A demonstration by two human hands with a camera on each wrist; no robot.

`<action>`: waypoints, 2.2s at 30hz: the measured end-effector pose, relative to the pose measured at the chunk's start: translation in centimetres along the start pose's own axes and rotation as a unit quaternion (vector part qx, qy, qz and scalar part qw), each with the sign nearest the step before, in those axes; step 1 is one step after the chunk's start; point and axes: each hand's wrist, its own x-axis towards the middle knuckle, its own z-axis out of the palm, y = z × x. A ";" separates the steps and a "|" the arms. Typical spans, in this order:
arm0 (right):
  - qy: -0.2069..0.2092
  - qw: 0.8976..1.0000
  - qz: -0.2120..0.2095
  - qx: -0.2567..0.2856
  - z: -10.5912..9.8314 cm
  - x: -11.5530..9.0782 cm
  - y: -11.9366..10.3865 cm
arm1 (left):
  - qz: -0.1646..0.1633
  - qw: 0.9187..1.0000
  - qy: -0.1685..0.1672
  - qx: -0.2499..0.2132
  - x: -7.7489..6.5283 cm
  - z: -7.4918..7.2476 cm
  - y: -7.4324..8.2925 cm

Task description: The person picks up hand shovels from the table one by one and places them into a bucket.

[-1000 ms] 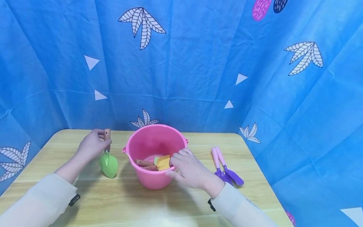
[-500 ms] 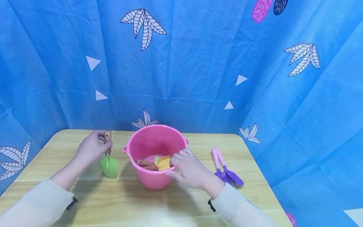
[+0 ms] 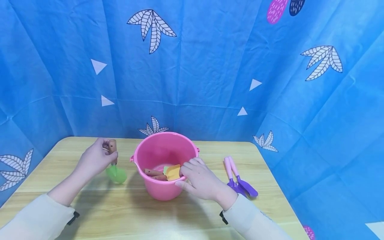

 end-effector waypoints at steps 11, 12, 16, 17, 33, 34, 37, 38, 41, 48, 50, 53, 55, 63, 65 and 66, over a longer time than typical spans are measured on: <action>0.001 1.000 0.004 0.001 -0.1 -0.1 0.1 | 0.009 1.000 0.003 0.010 -0.5 -0.4 1.4; 0.003 1.000 0.001 0.000 -0.1 -0.1 0.1 | 0.011 1.000 0.005 0.011 -0.5 -0.4 1.5; 0.009 1.000 -0.008 -0.005 0.0 -0.1 0.2 | 0.018 1.000 0.008 0.011 -0.4 -0.5 1.9; 0.011 1.000 -0.009 -0.006 0.0 -0.1 0.2 | 0.022 1.000 0.009 0.010 -0.4 -0.6 2.1; 0.008 1.000 0.000 0.004 0.0 -0.1 0.0 | 0.030 0.999 0.013 -0.008 -0.7 -2.1 5.3; 0.007 1.000 0.001 0.004 0.0 -0.1 0.0 | 0.031 0.999 0.013 -0.008 -0.7 -2.2 5.4; 0.007 1.000 0.001 0.003 0.0 -0.1 0.0 | 0.034 0.999 0.019 -0.001 -0.6 -2.6 5.6; 0.007 1.000 0.001 0.003 0.0 -0.1 0.0 | 0.035 0.999 0.021 0.001 -0.6 -2.7 5.7; 0.008 1.000 0.001 0.002 0.0 -0.1 0.0 | 0.038 0.999 0.030 0.005 -0.6 -3.1 6.1; 0.006 1.000 0.004 0.004 0.1 -0.1 0.1 | 0.040 0.998 0.040 0.006 -0.4 -4.1 7.2; 0.005 1.000 0.005 0.005 0.1 -0.1 0.1 | 0.042 0.998 0.043 0.009 -0.4 -4.3 7.6; 0.002 1.000 0.011 0.009 0.1 -0.1 0.2 | 0.045 0.998 0.045 0.009 -0.3 -4.7 8.3; 0.000 1.000 0.013 0.010 0.2 -0.1 0.3 | 0.047 0.998 0.046 0.007 -0.3 -5.0 8.8; 0.003 1.000 0.008 0.007 0.1 0.0 0.2 | 0.058 0.996 0.067 0.005 -0.3 -5.8 10.2; 0.004 1.000 0.007 0.004 0.0 0.0 0.2 | 0.064 0.996 0.068 0.005 -0.3 -5.9 10.5; 0.004 1.000 0.006 0.004 0.0 0.0 0.2 | 0.065 0.996 0.066 0.005 -0.3 -5.9 10.6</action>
